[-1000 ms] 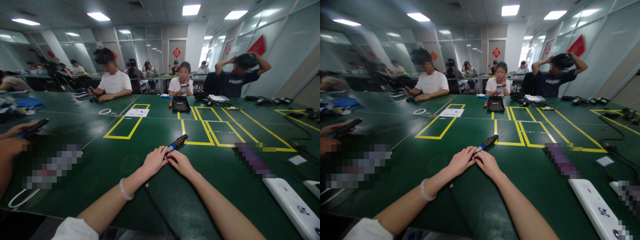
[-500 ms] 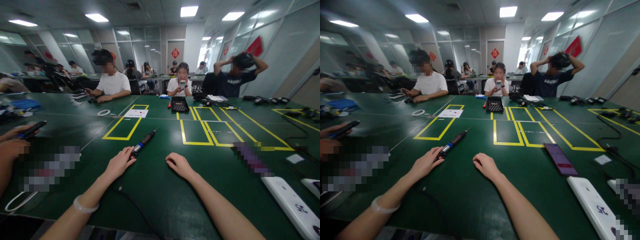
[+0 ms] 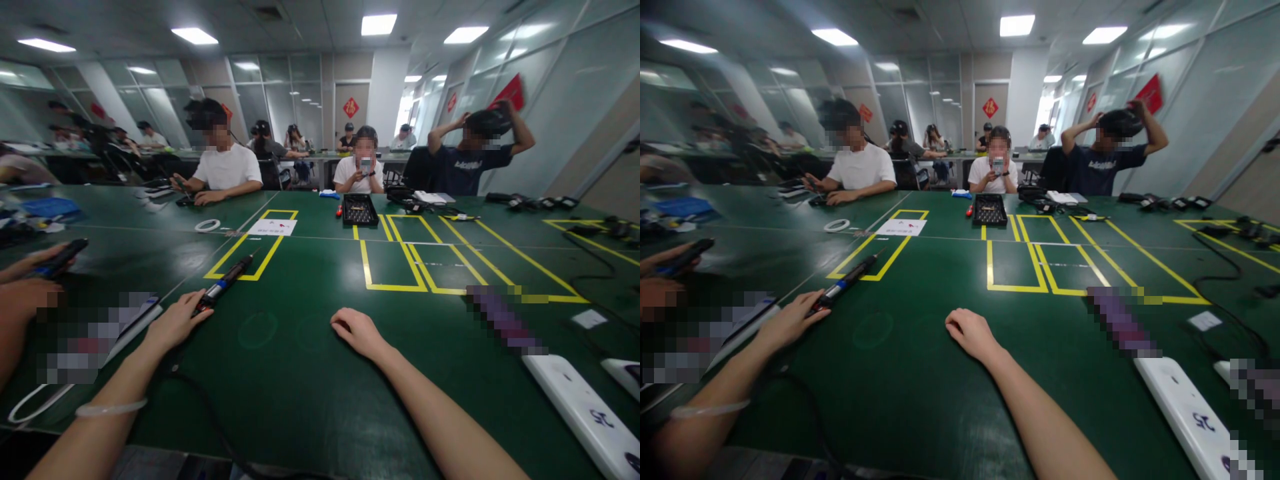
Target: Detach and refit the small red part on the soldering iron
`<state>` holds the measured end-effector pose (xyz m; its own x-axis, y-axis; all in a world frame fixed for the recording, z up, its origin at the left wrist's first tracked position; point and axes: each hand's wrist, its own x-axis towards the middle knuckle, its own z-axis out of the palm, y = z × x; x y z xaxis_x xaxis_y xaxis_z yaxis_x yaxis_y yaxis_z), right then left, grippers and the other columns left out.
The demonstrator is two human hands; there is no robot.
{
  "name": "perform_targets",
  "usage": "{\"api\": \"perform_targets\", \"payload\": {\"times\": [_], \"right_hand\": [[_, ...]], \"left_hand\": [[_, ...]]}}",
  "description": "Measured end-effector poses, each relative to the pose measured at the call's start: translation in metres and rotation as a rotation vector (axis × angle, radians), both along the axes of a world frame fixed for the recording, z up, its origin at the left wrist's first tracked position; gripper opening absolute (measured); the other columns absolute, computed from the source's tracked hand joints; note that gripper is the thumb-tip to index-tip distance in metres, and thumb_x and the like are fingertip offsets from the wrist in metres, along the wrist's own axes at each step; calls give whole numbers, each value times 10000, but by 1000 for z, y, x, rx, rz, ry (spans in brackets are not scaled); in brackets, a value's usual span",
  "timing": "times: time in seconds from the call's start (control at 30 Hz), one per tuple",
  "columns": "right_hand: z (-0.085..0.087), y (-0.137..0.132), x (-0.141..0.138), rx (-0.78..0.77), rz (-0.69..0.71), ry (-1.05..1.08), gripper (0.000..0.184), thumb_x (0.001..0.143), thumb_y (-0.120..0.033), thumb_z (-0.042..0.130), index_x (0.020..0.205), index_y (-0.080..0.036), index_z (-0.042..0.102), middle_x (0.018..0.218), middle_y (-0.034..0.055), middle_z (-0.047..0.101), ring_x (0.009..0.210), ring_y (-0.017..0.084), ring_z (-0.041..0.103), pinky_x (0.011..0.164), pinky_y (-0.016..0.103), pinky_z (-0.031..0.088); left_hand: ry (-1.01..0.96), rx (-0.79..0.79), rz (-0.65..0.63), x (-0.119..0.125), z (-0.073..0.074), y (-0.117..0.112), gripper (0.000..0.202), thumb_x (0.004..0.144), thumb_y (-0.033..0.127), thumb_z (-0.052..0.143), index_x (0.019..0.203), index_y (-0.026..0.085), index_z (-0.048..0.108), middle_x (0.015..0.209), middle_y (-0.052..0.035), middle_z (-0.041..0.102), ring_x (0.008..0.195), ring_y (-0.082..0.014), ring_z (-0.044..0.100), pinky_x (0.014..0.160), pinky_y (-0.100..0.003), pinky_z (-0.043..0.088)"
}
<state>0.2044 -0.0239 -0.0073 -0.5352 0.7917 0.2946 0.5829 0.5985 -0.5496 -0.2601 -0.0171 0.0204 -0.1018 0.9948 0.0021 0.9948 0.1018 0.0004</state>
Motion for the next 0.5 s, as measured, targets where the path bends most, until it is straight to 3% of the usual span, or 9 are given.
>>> {"api": "perform_targets", "payload": {"times": [0.23, 0.5], "right_hand": [[-3, 2, 0, 1, 4, -1, 107, 926, -204, 518, 882, -201, 615, 858, 18, 634, 812, 154, 581, 724, 254, 410], [-6, 2, 0, 8, 2, -9, 118, 931, -212, 511, 883, -200, 617, 847, 18, 629, 819, 154, 580, 733, 253, 412]], "left_hand": [[386, 173, 6, 22, 0, -14, 514, 957, 391, 346, 1374, 95, 403, 1347, -173, 474, 1114, -309, 508, 898, -378, 420], [265, 138, 137, 30, 3, -14, 538, 982, 402, 199, 1348, 87, 436, 1175, -178, 575, 985, -290, 569, 774, -357, 456]]}}
